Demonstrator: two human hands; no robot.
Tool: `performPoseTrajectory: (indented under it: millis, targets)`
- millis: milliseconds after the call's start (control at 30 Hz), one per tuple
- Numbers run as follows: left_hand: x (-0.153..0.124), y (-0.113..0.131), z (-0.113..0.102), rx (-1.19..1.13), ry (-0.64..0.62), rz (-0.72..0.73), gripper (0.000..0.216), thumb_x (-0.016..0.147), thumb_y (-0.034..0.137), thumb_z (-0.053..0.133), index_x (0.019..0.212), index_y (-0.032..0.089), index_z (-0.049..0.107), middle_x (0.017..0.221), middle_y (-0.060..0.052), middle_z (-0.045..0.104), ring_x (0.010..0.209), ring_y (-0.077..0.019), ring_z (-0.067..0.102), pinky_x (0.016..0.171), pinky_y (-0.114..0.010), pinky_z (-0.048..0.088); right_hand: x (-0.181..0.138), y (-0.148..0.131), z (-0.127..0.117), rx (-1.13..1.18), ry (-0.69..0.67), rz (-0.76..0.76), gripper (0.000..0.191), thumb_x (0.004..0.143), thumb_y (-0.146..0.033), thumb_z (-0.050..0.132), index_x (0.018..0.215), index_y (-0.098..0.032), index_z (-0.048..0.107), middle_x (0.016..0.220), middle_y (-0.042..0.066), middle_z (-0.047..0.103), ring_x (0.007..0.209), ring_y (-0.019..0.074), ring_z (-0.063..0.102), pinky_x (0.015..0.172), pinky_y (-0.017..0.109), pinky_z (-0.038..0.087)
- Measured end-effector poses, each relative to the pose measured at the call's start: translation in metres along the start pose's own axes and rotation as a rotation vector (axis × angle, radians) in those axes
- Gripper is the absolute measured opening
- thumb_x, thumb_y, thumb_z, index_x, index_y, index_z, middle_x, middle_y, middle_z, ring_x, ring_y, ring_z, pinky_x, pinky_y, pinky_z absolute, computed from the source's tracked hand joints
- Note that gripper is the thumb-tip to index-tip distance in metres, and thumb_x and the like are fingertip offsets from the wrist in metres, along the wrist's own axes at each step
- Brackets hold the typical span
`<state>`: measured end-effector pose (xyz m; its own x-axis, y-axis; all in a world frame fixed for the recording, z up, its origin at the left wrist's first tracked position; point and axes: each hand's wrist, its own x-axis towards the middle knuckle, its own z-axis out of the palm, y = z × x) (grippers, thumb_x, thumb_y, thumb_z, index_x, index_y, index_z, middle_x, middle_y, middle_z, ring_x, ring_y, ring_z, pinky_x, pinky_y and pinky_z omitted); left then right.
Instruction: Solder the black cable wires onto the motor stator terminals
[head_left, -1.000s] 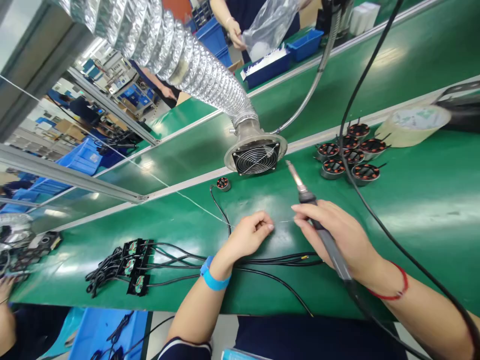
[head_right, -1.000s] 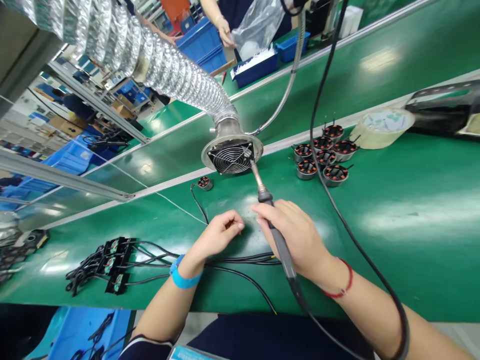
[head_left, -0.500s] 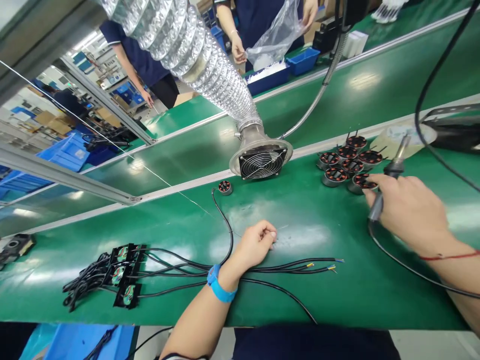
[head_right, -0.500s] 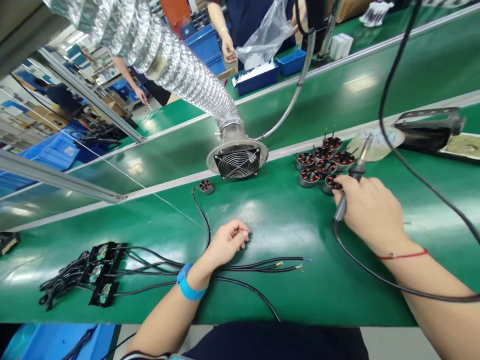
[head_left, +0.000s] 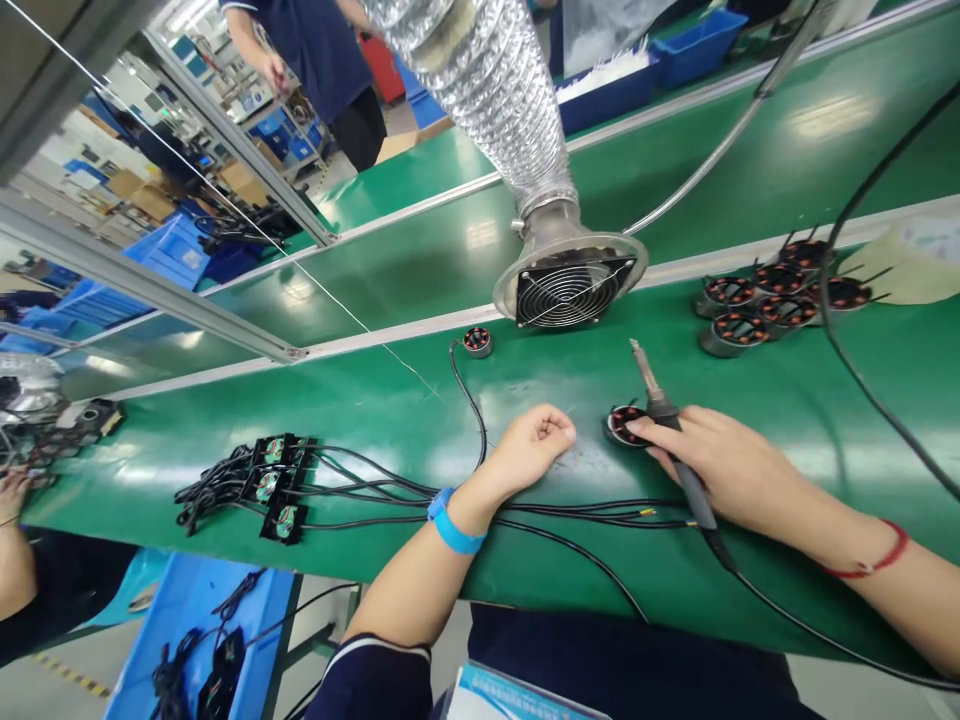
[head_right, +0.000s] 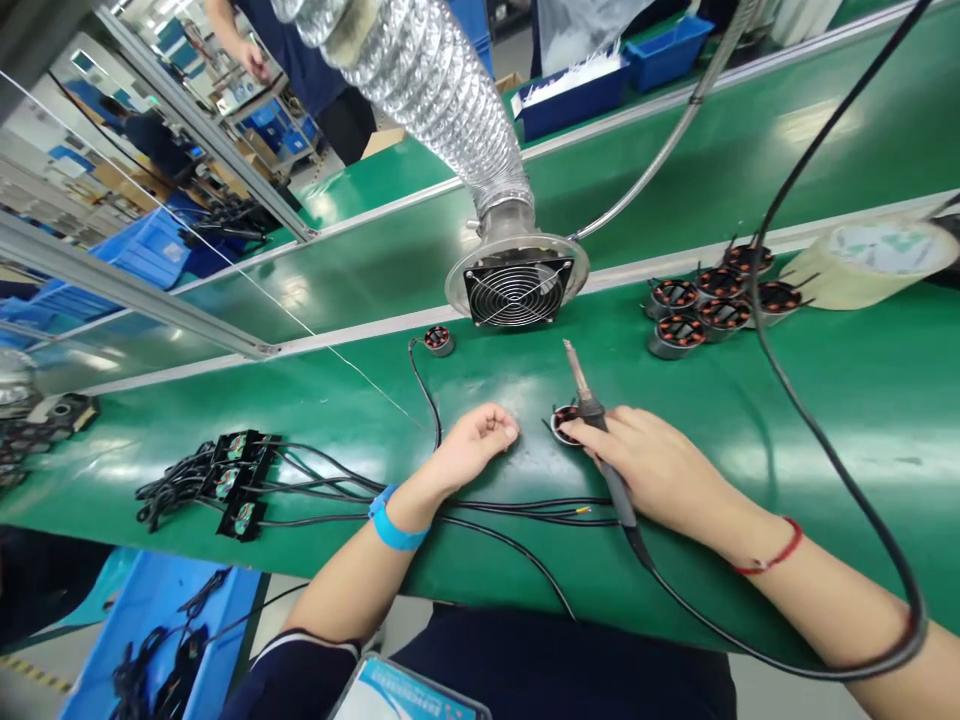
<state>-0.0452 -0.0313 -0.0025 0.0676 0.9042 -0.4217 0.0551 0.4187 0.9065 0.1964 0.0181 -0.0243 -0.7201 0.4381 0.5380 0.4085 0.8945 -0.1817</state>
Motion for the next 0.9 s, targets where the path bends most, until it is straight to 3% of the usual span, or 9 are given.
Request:
performPoseTrajectory:
  millis: [133,233,400,633,767,900]
  targets:
    - [0.0,-0.001,0.005,0.013,0.02,0.058,0.014,0.085,0.022,0.067,0.083,0.016,0.055,0.067,0.006,0.052,0.062,-0.0081,0.044,0.061,-0.022,0.034,0.014,-0.014,0.002,0.044,0.005,0.005,0.023,0.1,-0.019,0.048,0.12,-0.02,0.06,0.086,0.007,0.068,0.07,0.0218,0.065,0.061,0.033,0.054]
    - [0.0,0.003,0.012,0.129,0.025,0.125,0.013,0.088,0.025,0.065,0.084,0.017,0.055,0.067,0.006,0.05,0.063,-0.0094,0.044,0.062,-0.023,0.033,0.018,-0.02,0.001,0.043,0.043,0.106,0.022,0.102,-0.024,0.048,0.12,-0.017,0.059,0.089,0.008,0.068,0.074,0.0217,0.066,0.065,0.033,0.056]
    - [-0.002,0.013,0.02,0.391,0.067,0.208,0.014,0.088,0.015,0.063,0.078,0.018,0.053,0.072,0.004,0.054,0.07,-0.011,0.046,0.069,-0.025,0.034,0.014,-0.028,0.008,0.104,0.062,0.328,0.032,0.102,-0.032,0.048,0.13,-0.018,0.053,0.1,0.01,0.071,0.087,0.0256,0.07,0.075,0.039,0.059]
    - [0.001,0.008,0.015,0.316,0.11,0.191,0.011,0.089,0.026,0.061,0.085,0.019,0.055,0.065,0.007,0.049,0.063,-0.011,0.045,0.063,-0.025,0.033,0.015,-0.04,0.018,0.143,0.025,0.476,0.047,0.098,-0.044,0.053,0.135,-0.015,0.049,0.107,0.015,0.07,0.094,0.0303,0.07,0.077,0.043,0.06]
    - [0.005,0.012,0.009,0.326,0.066,0.114,0.017,0.086,0.013,0.052,0.069,0.017,0.053,0.063,0.005,0.05,0.064,-0.0107,0.045,0.064,-0.025,0.033,0.019,-0.041,0.023,0.092,0.034,0.418,0.044,0.099,-0.04,0.05,0.134,-0.014,0.049,0.103,0.015,0.068,0.091,0.0314,0.068,0.075,0.045,0.058]
    - [0.003,0.021,-0.002,0.23,-0.124,-0.086,0.016,0.077,0.006,0.052,0.065,0.015,0.057,0.061,0.004,0.054,0.06,-0.0096,0.047,0.065,-0.024,0.037,0.017,-0.041,0.029,0.099,0.1,0.438,0.044,0.1,-0.041,0.05,0.135,-0.015,0.048,0.1,0.013,0.068,0.088,0.0303,0.068,0.074,0.044,0.058]
